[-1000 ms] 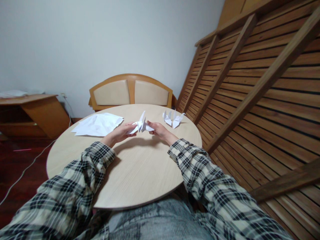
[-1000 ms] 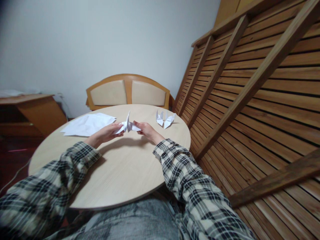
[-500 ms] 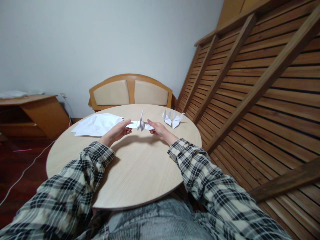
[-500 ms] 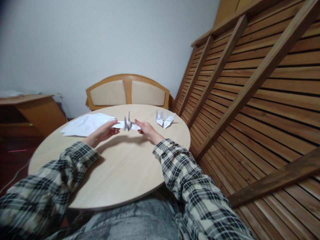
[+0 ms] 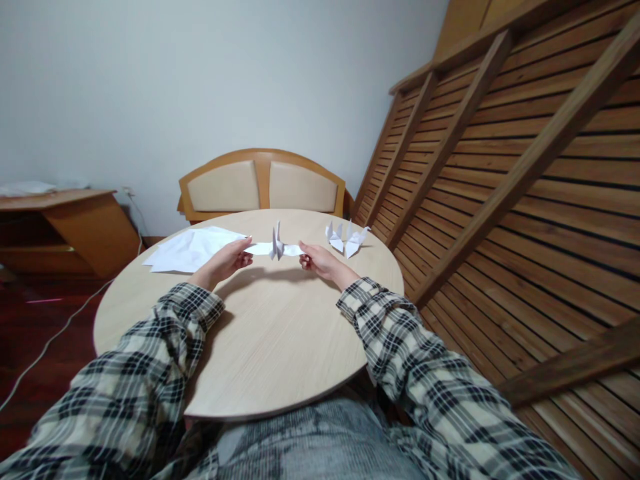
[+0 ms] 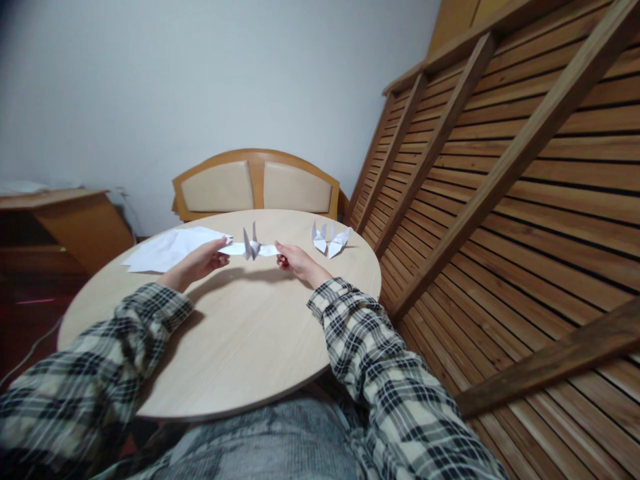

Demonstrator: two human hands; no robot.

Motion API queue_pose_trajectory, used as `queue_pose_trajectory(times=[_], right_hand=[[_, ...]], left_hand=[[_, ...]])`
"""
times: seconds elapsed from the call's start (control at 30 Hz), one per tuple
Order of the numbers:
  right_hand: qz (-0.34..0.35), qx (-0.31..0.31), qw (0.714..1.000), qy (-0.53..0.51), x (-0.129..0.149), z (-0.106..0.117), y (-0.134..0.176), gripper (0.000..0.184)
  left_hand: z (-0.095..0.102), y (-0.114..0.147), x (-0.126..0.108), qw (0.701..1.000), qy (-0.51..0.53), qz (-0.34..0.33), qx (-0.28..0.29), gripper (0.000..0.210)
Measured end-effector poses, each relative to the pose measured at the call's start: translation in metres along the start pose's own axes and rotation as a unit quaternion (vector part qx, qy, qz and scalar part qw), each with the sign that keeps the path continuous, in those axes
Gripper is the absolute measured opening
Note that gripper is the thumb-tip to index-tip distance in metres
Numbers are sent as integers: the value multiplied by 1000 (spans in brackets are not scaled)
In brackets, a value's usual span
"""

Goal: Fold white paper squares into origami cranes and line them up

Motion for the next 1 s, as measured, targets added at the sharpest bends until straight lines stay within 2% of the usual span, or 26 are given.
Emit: queue_pose_trajectory(times=[0.1, 0.23, 0.33, 0.5, 0.6, 0.73, 0.87, 1.0], right_hand=[[1, 2, 1000, -4, 1, 4, 0, 34], [-4, -5, 1000, 8, 3, 11, -1, 31], [8, -22, 999, 28, 5, 17, -1, 30], [17, -66, 992, 102, 7, 28, -3, 31], [50, -111, 978, 169, 10, 36, -2, 33], [102, -112, 953, 262, 12, 39, -1, 37], [151, -130, 924, 325, 15, 40, -2, 36], [200, -198, 896, 343, 23, 50, -4, 33]], left_hand=[[3, 1, 3, 998, 41, 45, 12, 20], [6, 1, 5, 996, 55, 63, 34, 21], [7, 1, 5, 997, 39, 57, 30, 21], [9, 0, 5, 999, -28, 9, -18, 23], [10, 0, 5, 994, -94, -31, -35, 26], [11, -1, 4, 989, -117, -71, -56, 28], [11, -1, 3, 987, -111, -72, -94, 28], [11, 1, 1, 984, -99, -71, -127, 27]])
Point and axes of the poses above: each hand's wrist, its own y-axis away from the middle knuckle, its own z-axis out of the back of the hand, x = y × z, the point moved 4 cm from there along -y, towards the middle knuckle, and after that the axes turned 4 degrees about -x, right-handed, at the moved point
